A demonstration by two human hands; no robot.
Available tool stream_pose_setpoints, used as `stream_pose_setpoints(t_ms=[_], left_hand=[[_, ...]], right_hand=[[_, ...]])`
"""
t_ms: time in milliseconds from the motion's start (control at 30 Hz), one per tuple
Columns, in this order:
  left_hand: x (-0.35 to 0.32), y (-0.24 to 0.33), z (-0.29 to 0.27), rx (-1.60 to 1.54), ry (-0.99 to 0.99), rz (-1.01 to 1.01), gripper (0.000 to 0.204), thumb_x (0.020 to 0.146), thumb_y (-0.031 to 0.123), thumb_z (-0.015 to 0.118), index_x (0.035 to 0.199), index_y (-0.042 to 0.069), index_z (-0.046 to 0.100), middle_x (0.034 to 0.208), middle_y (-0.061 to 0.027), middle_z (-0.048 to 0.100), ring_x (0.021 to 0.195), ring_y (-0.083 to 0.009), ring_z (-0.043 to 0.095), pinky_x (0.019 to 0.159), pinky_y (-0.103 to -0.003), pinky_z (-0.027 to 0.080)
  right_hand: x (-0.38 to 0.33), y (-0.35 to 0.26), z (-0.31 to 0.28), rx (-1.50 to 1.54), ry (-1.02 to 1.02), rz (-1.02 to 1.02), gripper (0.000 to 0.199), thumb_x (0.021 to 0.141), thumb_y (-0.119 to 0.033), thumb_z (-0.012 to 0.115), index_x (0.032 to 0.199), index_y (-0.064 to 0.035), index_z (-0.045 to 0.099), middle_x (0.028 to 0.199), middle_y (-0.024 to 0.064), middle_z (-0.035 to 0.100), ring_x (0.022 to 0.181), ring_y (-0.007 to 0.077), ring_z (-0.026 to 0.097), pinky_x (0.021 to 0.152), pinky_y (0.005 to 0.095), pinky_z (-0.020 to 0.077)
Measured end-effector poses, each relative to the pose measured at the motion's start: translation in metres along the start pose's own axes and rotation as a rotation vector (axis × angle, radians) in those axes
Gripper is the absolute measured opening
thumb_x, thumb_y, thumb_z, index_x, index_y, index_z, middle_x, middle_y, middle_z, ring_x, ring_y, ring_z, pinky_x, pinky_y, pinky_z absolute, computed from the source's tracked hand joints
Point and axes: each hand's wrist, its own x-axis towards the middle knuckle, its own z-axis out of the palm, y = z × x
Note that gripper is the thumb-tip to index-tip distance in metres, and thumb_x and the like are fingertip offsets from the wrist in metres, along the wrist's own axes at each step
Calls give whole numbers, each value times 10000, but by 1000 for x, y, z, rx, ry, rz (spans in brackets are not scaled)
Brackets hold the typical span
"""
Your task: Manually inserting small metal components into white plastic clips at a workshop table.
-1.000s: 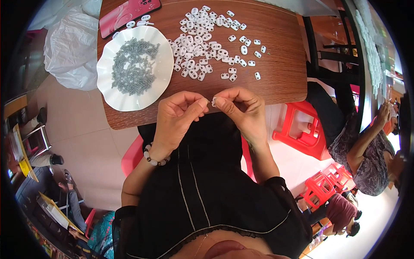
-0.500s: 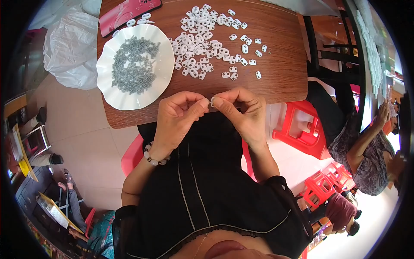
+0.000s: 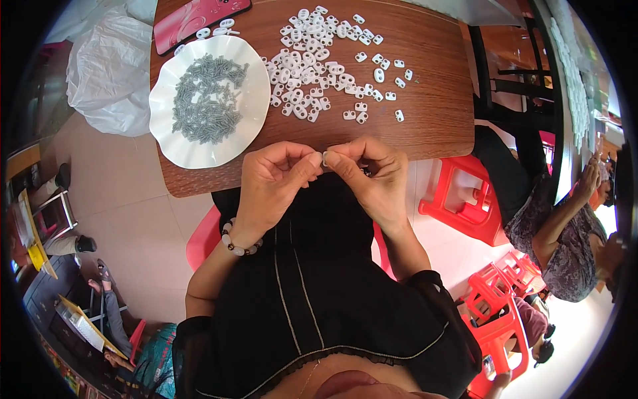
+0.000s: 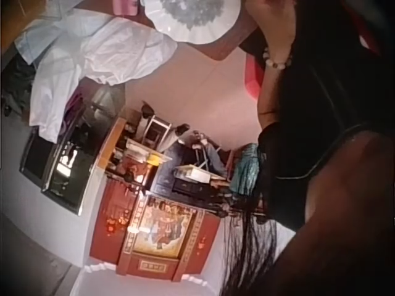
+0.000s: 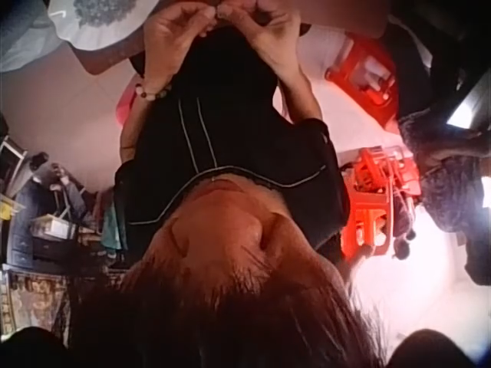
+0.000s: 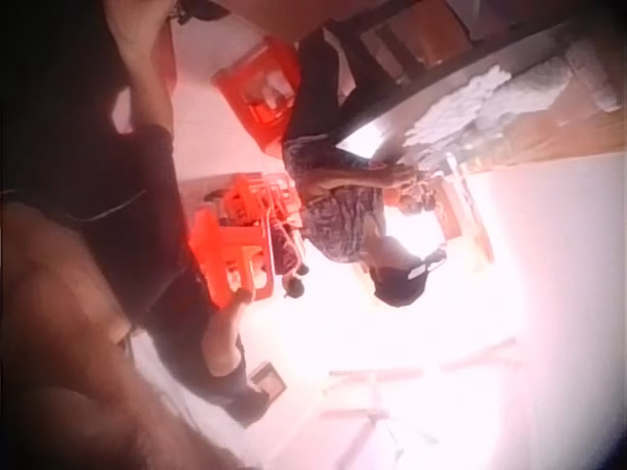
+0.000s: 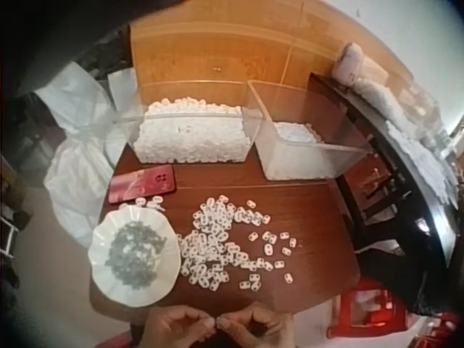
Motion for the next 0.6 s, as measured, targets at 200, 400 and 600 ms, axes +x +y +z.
stream_pose_setpoints(t_ms=[200, 400, 600], left_hand=[[-2, -2, 1, -24, 22, -4, 162, 902, 134, 650, 934, -24, 668, 784, -48, 675, 695, -68, 621, 612, -192, 494], [-4, -3, 3, -30, 29, -8, 168, 902, 132, 649, 941, -30, 672, 791, -61, 681, 693, -75, 627, 618, -196, 504], [-3, -2, 2, -75, 29, -3, 168, 900, 125, 650, 943, -35, 676, 794, -69, 686, 687, -79, 630, 619, -195, 507]], right_hand=[[-2, -1, 5, 61, 20, -4, 37, 854, -11, 673, 854, 22, 655, 746, 56, 687, 704, 80, 646, 635, 200, 487], [-2, 0, 5, 75, 24, 0, 35, 856, -6, 671, 853, 24, 653, 753, 57, 686, 705, 81, 642, 658, 206, 497], [-2, 3, 3, 108, 12, 0, 44, 854, -13, 678, 861, 24, 656, 754, 51, 684, 701, 78, 635, 653, 205, 494]])
